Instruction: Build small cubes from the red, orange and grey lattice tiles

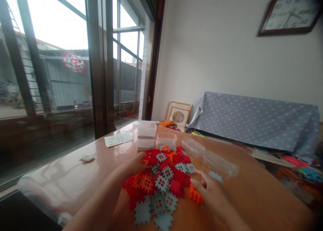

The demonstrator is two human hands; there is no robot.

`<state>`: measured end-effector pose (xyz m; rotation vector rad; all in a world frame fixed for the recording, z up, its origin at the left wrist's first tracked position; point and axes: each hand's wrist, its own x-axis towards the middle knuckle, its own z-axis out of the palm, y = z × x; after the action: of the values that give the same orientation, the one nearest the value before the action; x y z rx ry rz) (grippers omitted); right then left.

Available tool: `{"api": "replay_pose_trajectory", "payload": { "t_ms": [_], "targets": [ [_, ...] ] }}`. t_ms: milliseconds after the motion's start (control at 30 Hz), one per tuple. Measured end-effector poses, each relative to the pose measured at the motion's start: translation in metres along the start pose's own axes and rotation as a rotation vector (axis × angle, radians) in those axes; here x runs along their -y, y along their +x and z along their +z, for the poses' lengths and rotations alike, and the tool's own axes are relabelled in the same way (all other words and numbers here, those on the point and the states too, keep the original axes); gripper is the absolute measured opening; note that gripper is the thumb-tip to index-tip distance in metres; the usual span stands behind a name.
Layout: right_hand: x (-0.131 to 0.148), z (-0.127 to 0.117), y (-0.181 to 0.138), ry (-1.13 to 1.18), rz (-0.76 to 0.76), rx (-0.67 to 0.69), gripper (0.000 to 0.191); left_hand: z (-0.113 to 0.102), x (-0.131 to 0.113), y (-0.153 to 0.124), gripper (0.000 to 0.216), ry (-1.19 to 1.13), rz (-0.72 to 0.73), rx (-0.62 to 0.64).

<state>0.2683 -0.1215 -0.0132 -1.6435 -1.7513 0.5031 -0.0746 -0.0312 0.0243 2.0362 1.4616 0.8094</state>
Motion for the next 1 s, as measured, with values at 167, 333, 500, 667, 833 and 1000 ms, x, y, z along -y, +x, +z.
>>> {"api": "replay_pose_trajectory", "payload": {
  "t_ms": [167, 333, 500, 667, 833, 1000],
  "targets": [
    [-0.005, 0.001, 0.003, -0.017, -0.008, 0.010, 0.058, 0.007, 0.006, 0.001, 0.032, 0.091, 0.036, 0.040],
    [-0.006, 0.004, 0.004, 0.012, -0.001, -0.015, 0.058, 0.010, -0.003, 0.002, 0.017, 0.165, 0.137, -0.064],
    [-0.001, 0.003, 0.003, 0.028, -0.001, -0.035, 0.057, 0.010, -0.009, 0.005, 0.024, 0.193, 0.117, -0.035],
    [0.003, -0.001, 0.001, 0.012, 0.007, 0.012, 0.057, 0.014, -0.002, 0.009, 0.030, 0.041, 0.106, 0.109],
    [0.003, 0.001, 0.000, -0.002, 0.027, 0.045, 0.058, 0.019, 0.014, 0.015, 0.026, 0.031, 0.107, 0.107],
    [0.002, 0.003, 0.000, -0.022, 0.008, 0.041, 0.055, 0.016, 0.015, 0.011, 0.016, 0.023, 0.038, -0.012]
  ]
}}
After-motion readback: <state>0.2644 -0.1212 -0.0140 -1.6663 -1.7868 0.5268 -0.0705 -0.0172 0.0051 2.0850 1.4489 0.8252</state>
